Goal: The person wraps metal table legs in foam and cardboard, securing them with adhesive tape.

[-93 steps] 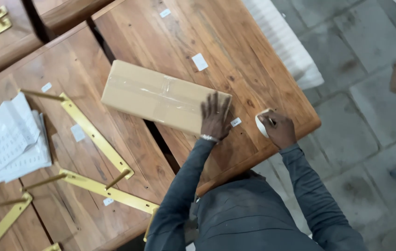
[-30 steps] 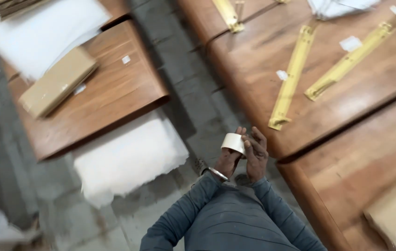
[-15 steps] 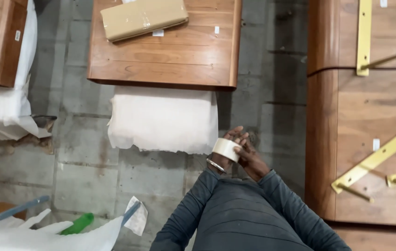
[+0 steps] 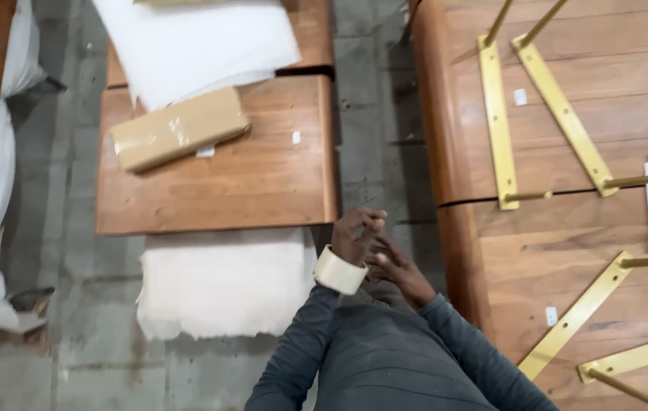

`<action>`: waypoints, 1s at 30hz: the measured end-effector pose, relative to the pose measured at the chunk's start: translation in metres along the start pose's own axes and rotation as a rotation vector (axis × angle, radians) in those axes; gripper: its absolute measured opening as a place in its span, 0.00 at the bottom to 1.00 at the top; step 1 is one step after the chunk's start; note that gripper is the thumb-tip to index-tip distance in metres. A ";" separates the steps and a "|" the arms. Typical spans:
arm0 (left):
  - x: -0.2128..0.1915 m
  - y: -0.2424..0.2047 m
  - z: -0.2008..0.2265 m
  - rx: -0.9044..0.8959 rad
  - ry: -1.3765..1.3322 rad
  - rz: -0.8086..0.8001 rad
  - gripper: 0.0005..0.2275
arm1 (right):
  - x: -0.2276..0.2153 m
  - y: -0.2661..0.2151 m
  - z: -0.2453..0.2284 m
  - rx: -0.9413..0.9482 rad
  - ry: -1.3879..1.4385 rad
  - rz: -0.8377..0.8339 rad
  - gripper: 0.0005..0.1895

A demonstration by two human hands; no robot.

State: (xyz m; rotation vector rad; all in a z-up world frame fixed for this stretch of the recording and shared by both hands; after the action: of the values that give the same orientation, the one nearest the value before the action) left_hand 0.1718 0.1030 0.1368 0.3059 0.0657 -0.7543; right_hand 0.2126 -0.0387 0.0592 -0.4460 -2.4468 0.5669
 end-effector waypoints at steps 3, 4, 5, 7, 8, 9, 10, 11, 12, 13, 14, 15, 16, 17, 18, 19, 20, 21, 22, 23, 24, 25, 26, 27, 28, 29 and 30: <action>0.029 0.053 0.134 0.330 0.056 -0.191 0.06 | -0.071 0.011 -0.017 -0.140 0.085 0.021 0.35; 0.033 0.067 0.169 0.322 0.053 -0.196 0.06 | -0.077 0.012 -0.019 -0.134 0.091 0.027 0.35; 0.038 0.075 0.220 0.515 0.005 -0.252 0.05 | -0.084 0.017 -0.022 -0.128 0.118 0.049 0.33; 0.041 0.080 0.288 0.705 -0.044 -0.309 0.05 | -0.094 0.028 -0.031 -0.119 0.145 0.072 0.31; 0.040 0.078 0.310 0.735 -0.066 -0.332 0.06 | -0.100 0.034 -0.034 -0.110 0.182 0.105 0.28; 0.040 0.076 0.331 0.764 -0.092 -0.349 0.08 | -0.108 0.038 -0.038 -0.098 0.214 0.139 0.25; 0.037 0.082 0.329 0.761 -0.095 -0.343 0.08 | -0.103 0.046 -0.047 -0.092 0.209 0.141 0.25; 0.038 0.083 0.329 0.808 -0.110 -0.409 0.10 | -0.094 0.056 -0.055 -0.080 0.177 0.118 0.25; 0.037 0.082 0.329 0.855 -0.125 -0.476 0.11 | -0.085 0.066 -0.062 -0.069 0.145 0.095 0.25; 0.037 0.091 0.325 0.846 -0.117 -0.464 0.11 | -0.082 0.079 -0.069 -0.056 0.140 0.085 0.25; 0.042 0.094 0.322 0.852 -0.124 -0.567 0.12 | -0.076 0.093 -0.076 -0.055 0.090 0.062 0.25; 0.045 0.098 0.318 0.857 -0.121 -0.667 0.13 | -0.067 0.110 -0.085 -0.054 0.038 0.027 0.24; 0.045 0.113 0.317 0.849 -0.104 -0.650 0.13 | -0.067 0.127 -0.090 -0.043 0.030 0.007 0.24; 0.051 0.125 0.312 0.770 -0.115 -0.779 0.14 | -0.063 0.147 -0.097 -0.054 -0.006 -0.019 0.24; 0.055 0.136 0.306 0.687 -0.128 -0.905 0.15 | -0.057 0.167 -0.104 -0.065 -0.040 -0.045 0.24; 0.049 0.150 0.299 0.679 -0.098 -0.879 0.15 | -0.050 0.185 -0.111 -0.056 -0.052 -0.081 0.24; 0.045 0.166 0.290 0.634 -0.040 -0.859 0.15 | -0.049 0.202 -0.116 -0.014 -0.110 -0.052 0.24; 0.040 0.181 0.282 0.599 0.006 -0.851 0.15 | -0.051 0.218 -0.124 0.017 -0.166 -0.006 0.24; 0.033 0.193 0.269 0.601 0.024 -0.837 0.15 | -0.049 0.240 -0.127 0.015 -0.176 -0.026 0.24; 0.023 0.213 0.248 0.500 0.105 -0.722 0.13 | -0.048 0.256 -0.123 0.054 -0.178 -0.049 0.24; 0.011 0.232 0.226 0.399 0.182 -0.605 0.12 | -0.047 0.272 -0.120 0.093 -0.180 -0.073 0.24; -0.003 0.237 0.203 0.395 0.185 -0.594 0.12 | -0.045 0.286 -0.122 0.099 -0.187 -0.081 0.24; -0.027 0.251 0.172 0.284 0.252 -0.442 0.13 | -0.043 0.299 -0.124 0.104 -0.197 -0.102 0.23; -0.053 0.264 0.141 0.179 0.320 -0.291 0.15 | -0.040 0.315 -0.129 0.102 -0.208 -0.124 0.22; -0.064 0.261 0.111 0.182 0.325 -0.279 0.15 | -0.038 0.332 -0.137 0.100 -0.217 -0.133 0.22; -0.085 0.259 0.065 -0.011 0.327 -0.174 0.16 | -0.034 0.346 -0.142 0.106 -0.228 -0.160 0.20; -0.106 0.252 0.019 -0.203 0.325 -0.069 0.17 | -0.031 0.360 -0.147 0.111 -0.239 -0.187 0.19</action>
State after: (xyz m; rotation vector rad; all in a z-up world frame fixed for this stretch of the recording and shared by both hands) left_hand 0.2659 0.3410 0.2355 0.2303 0.4591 -0.7542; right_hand 0.3911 0.2985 -0.0222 -0.1068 -2.6291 0.7060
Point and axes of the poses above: each hand's wrist, its own y-axis towards the middle knuckle, its own x-axis out of the palm, z = x × y, the point moved 9 cm from there along y, towards the middle knuckle, and after that the axes turned 4 degrees about y, right-handed, at the moved point
